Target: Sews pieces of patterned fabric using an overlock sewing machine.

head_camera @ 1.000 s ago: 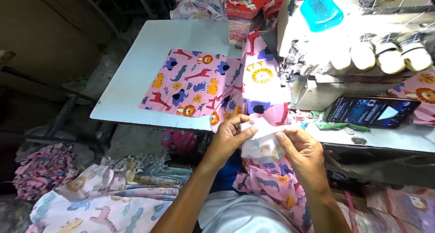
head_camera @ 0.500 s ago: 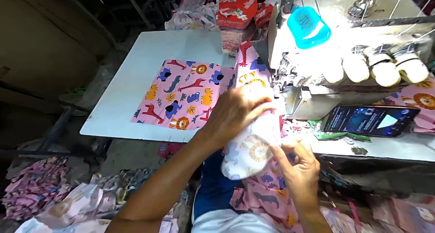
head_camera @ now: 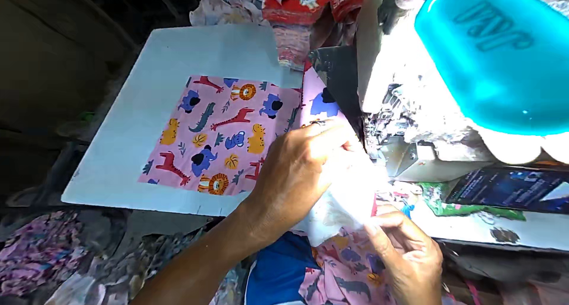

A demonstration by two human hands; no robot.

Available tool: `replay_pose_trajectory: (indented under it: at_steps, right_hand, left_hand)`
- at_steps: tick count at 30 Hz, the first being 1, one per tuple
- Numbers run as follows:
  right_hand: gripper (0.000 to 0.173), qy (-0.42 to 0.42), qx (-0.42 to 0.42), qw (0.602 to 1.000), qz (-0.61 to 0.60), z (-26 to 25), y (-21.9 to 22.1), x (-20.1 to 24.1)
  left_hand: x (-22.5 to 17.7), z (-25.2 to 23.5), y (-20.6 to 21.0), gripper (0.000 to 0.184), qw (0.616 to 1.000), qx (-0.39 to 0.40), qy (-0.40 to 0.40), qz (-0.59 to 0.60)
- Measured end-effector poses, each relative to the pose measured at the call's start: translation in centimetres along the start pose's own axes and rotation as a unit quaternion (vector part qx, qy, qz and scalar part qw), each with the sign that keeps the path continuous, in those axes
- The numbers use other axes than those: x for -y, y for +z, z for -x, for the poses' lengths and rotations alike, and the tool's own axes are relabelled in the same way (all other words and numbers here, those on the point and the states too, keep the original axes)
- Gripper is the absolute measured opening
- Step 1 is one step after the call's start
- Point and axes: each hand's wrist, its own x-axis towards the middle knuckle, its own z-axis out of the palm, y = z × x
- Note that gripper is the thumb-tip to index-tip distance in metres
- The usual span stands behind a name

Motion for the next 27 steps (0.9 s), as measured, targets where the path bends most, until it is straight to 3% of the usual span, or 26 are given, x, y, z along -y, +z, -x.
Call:
replay_pose_trajectory:
  at_steps: [4,8,11,16,20,22,24,26,27]
  right_hand:
    - [0.025,-0.004,-0.023,1.000,0.005,-0.3,0.3,0.4]
    - [0.012,-0.035,-0.018,0.998,0.051,-0.2,0.2,0.3]
    - [0.012,-0.017,-0.031,0.999,0.023,0.1,0.4,1.2]
    - [0.030,-0.032,-0.022,0.999,-0.014,-0.6,0.8,2.4]
    - [0.041,-0.051,-0.033,0.998,0.002,-1.5,1.8,3.1]
    - [0.047,-0.027,-0.030,0.999,-0.006,-1.0,1.8,3.5]
    - [0.048,0.022,0.017,1.000,-0.008,1.2,1.0,3.8]
    - [0.032,0.068,0.125,0.990,0.021,4.8,0.1,4.0]
    - [0.024,0.066,0.194,0.978,0.032,6.6,0.0,4.3]
  left_hand:
    - [0.1,0.0,0.8,0.013,0.999,-0.023,-0.018,-0.037]
    - [-0.1,1.0,0.5,0.014,0.999,-0.034,0.009,-0.026]
    - [-0.5,0.6,0.9,0.013,0.999,-0.045,0.017,-0.016]
    - [-0.2,-0.6,1.1,0.013,0.999,-0.035,0.009,0.004]
    - [2.6,-3.9,1.5,0.019,0.997,-0.072,0.033,0.001]
    - [3.3,-3.9,0.8,0.024,0.996,-0.086,0.003,0.008]
    - [2.5,-1.1,-1.1,0.022,0.993,-0.079,-0.081,0.045]
    - [1.1,5.0,-2.8,0.041,0.966,0.029,-0.218,0.137]
    - [0.9,8.3,-2.8,0.057,0.929,0.125,-0.287,0.199]
